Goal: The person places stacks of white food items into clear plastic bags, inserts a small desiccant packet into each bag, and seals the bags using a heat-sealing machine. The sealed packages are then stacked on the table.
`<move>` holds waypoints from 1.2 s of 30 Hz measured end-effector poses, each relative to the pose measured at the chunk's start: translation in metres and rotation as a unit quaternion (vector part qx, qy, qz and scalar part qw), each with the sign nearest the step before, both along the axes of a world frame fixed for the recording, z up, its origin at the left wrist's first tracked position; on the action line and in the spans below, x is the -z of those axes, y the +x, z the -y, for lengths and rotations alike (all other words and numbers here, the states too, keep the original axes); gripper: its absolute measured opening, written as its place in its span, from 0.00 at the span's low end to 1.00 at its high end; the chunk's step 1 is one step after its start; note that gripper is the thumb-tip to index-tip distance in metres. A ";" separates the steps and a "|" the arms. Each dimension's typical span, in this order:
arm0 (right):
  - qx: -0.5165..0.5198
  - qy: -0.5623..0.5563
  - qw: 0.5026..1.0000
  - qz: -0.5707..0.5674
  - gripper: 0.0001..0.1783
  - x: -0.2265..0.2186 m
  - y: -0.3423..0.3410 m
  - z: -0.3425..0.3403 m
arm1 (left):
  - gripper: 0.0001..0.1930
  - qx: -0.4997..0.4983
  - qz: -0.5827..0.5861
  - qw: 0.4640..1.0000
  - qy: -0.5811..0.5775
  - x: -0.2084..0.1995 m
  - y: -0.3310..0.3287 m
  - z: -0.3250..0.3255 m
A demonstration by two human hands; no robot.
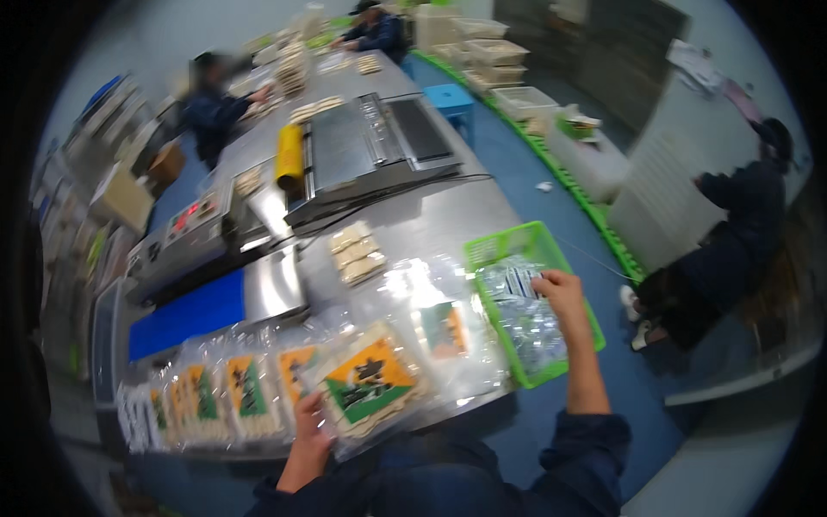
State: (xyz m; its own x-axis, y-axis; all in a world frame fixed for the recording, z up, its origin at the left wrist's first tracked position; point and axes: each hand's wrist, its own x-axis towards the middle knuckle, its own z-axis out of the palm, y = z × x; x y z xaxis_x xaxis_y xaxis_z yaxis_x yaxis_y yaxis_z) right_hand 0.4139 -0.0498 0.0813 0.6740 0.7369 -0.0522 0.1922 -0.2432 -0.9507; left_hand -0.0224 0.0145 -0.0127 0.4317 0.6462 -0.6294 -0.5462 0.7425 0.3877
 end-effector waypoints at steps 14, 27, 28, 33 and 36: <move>-0.356 -0.079 0.931 -0.029 0.04 -0.048 -0.221 -0.085 | 0.23 -0.013 0.211 0.976 0.048 -0.037 -0.078 0.036; -0.625 -0.024 0.768 0.135 0.11 -0.035 -0.385 -0.128 | 0.23 -0.164 0.248 0.953 0.054 -0.049 -0.187 0.067; -0.570 -0.020 0.821 -0.017 0.11 -0.029 -0.385 -0.131 | 0.24 -0.179 0.239 0.953 0.056 -0.052 -0.201 0.066; -0.349 -0.002 0.937 0.007 0.09 0.010 -0.315 -0.116 | 0.24 -0.398 0.001 0.911 0.108 -0.048 -0.303 0.028; -0.253 -0.064 0.965 0.014 0.09 0.052 -0.283 -0.073 | 0.22 -0.433 -0.123 0.868 0.208 -0.018 -0.398 -0.002</move>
